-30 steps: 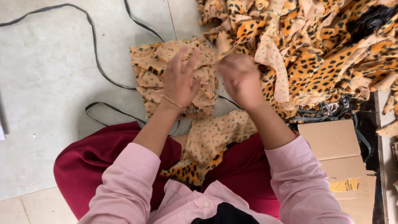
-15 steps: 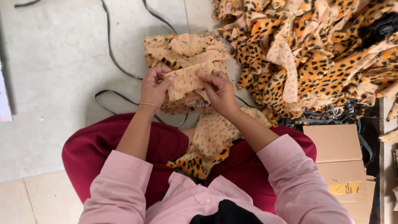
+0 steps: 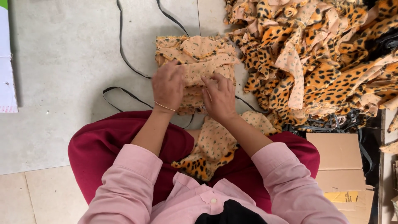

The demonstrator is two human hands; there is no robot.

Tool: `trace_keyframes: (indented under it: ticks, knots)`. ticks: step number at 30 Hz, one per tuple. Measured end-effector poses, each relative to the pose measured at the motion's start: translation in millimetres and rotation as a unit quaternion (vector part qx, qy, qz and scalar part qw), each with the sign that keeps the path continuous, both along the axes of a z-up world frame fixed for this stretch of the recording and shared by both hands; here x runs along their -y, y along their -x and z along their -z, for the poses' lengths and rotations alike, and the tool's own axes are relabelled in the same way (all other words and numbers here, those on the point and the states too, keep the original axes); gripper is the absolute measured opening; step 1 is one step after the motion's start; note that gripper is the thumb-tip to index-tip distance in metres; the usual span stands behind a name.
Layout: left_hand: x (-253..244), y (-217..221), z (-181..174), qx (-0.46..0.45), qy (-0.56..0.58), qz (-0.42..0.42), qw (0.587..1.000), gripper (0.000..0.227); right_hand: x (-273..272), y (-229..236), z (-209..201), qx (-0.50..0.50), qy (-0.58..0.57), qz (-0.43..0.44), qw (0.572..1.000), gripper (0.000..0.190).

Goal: The person sits on the floor and folds a piece of leopard-print fabric over a cardboard template. They then use scissors to cut the fabric along the template's edge to create a shaped piece.

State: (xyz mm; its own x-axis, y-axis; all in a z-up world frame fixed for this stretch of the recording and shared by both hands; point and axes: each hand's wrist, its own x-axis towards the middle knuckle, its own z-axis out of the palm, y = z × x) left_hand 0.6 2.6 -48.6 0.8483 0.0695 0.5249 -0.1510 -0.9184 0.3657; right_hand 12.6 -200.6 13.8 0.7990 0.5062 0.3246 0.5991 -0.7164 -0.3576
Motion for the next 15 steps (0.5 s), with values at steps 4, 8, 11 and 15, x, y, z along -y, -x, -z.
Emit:
trace_keyframes:
  ticks: [4,8,11,15]
  knots:
    - [23,10,7,-0.056,-0.093,0.045,0.993,0.048,-8,-2,13,0.009,0.085,-0.028,0.996,0.056]
    - [24,9,26,-0.322,-0.087,0.075,0.94,0.063,-6,-6,45,-0.094,0.225,-0.053,0.968,0.079]
    - [22,7,23,-0.377,-0.094,0.09,0.917,0.065,-6,-5,48,-0.12,0.24,-0.057,0.962,0.084]
    - [20,4,11,-0.424,-0.095,0.091,0.896,0.067,-8,-6,44,-0.136,0.256,-0.057,0.955,0.095]
